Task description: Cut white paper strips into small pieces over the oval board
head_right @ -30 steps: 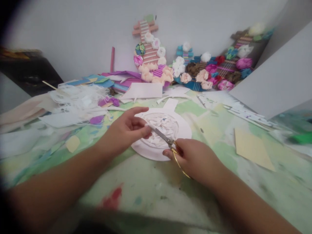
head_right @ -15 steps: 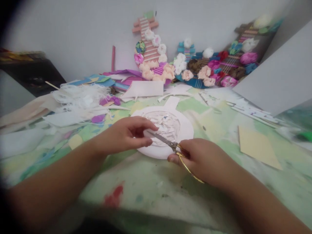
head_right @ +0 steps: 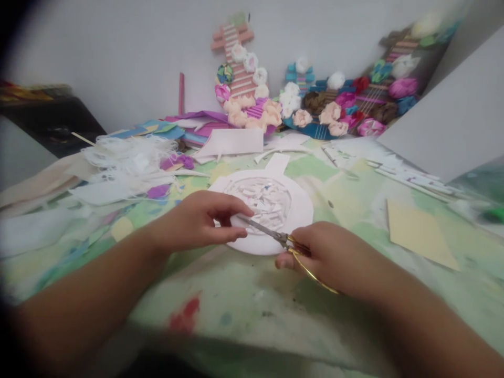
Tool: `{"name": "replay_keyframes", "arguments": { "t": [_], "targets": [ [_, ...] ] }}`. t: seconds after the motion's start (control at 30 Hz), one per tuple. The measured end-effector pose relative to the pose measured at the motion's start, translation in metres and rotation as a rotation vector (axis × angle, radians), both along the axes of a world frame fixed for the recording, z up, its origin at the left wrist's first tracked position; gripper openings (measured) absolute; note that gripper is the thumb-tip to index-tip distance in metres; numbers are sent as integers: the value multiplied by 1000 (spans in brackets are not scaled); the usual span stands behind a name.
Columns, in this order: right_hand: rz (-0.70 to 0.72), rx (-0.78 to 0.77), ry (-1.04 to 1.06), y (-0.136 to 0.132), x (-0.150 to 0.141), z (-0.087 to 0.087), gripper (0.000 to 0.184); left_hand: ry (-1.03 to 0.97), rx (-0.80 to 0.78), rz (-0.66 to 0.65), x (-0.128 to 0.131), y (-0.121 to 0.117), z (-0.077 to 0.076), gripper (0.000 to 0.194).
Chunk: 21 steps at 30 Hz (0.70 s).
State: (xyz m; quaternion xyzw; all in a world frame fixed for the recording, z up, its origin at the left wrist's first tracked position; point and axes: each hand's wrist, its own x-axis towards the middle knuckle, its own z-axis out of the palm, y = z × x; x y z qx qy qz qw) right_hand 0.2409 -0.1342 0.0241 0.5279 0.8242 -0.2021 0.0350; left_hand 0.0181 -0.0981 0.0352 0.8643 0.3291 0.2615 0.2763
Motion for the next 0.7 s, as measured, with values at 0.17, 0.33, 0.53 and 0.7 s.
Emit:
{"name": "replay_keyframes", "arguments": {
  "t": [0.17, 0.33, 0.53, 0.7],
  "targets": [
    [6, 17, -14, 1, -2, 0, 37, -15, -44, 15, 1, 1, -2, 22],
    [12, 56, -23, 1, -4, -3, 35, 0, -32, 24, 0, 2, -4, 21],
    [9, 40, -20, 1, -3, -8, 32, 64, -53, -21, 0, 5, -6, 21],
    [30, 78, -19, 2, -4, -8, 36, 11, -96, -14, 0, 6, -8, 20]
  ]
}}
